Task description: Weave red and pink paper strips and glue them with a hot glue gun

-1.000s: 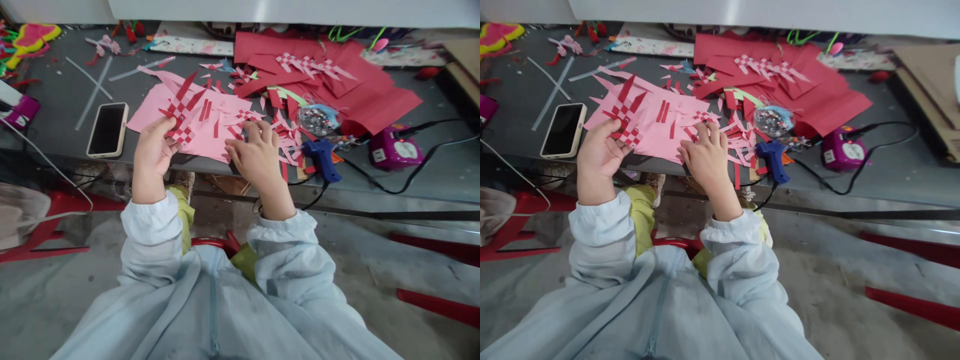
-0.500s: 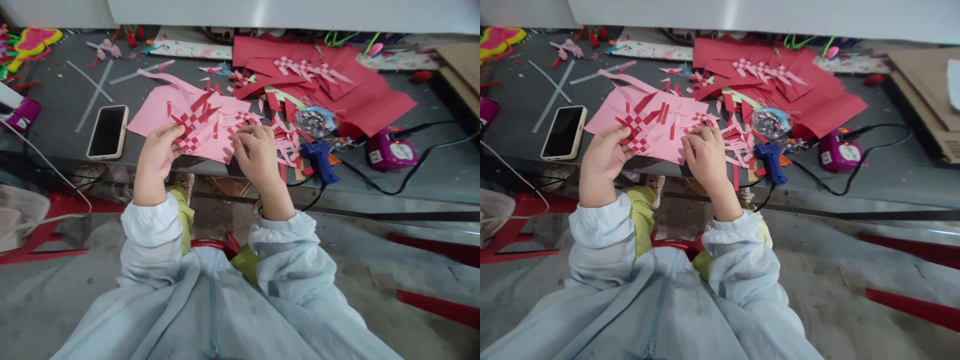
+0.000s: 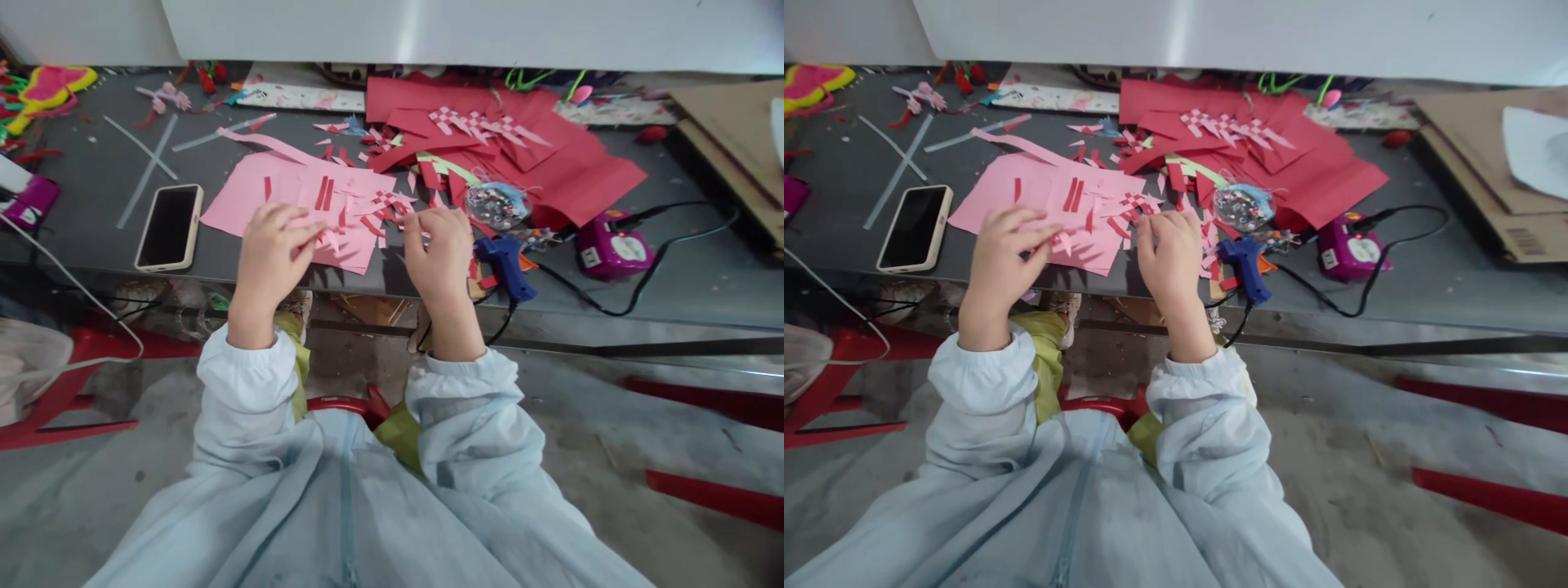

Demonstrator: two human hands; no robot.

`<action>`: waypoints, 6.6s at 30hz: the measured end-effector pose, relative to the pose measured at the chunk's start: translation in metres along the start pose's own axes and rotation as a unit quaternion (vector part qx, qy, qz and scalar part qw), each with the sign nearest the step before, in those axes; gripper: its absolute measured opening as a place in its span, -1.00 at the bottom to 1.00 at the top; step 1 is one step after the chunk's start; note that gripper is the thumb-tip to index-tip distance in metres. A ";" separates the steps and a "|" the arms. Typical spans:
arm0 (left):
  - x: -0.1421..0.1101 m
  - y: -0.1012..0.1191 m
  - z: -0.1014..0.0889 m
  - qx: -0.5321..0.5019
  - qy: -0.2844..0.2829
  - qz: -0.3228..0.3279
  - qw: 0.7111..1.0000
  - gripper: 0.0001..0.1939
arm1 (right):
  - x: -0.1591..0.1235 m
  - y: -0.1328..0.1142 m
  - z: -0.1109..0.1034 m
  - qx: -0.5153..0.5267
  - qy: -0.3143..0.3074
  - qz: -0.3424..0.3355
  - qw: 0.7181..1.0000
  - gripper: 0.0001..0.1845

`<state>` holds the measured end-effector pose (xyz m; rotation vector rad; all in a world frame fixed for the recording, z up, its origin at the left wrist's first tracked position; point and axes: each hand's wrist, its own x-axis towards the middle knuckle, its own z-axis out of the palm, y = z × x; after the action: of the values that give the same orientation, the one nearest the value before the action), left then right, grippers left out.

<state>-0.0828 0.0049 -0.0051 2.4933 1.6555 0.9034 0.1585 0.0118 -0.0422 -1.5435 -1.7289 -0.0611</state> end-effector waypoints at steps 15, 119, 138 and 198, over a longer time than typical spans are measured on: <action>0.002 0.006 0.005 -0.034 -0.155 0.006 0.987 -0.52 | -0.003 -0.007 -0.019 -0.013 -0.047 0.011 0.999 -0.54; 0.009 0.019 0.014 -0.249 0.242 -0.176 0.921 -0.70 | -0.022 -0.010 -0.087 -0.160 -0.113 0.029 0.980 -0.86; 0.001 0.060 0.002 -0.450 -0.193 -0.071 0.869 -0.55 | -0.038 -0.013 -0.045 -0.003 0.022 -0.220 0.975 -0.80; 0.008 0.061 0.026 -0.370 -0.144 -0.127 0.909 -0.78 | -0.021 -0.010 -0.037 0.259 -0.150 0.062 0.952 -0.80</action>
<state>-0.0177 -0.0077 -0.0038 1.7496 1.1931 0.8614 0.1678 -0.0269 -0.0252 -1.3016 -1.6875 0.6719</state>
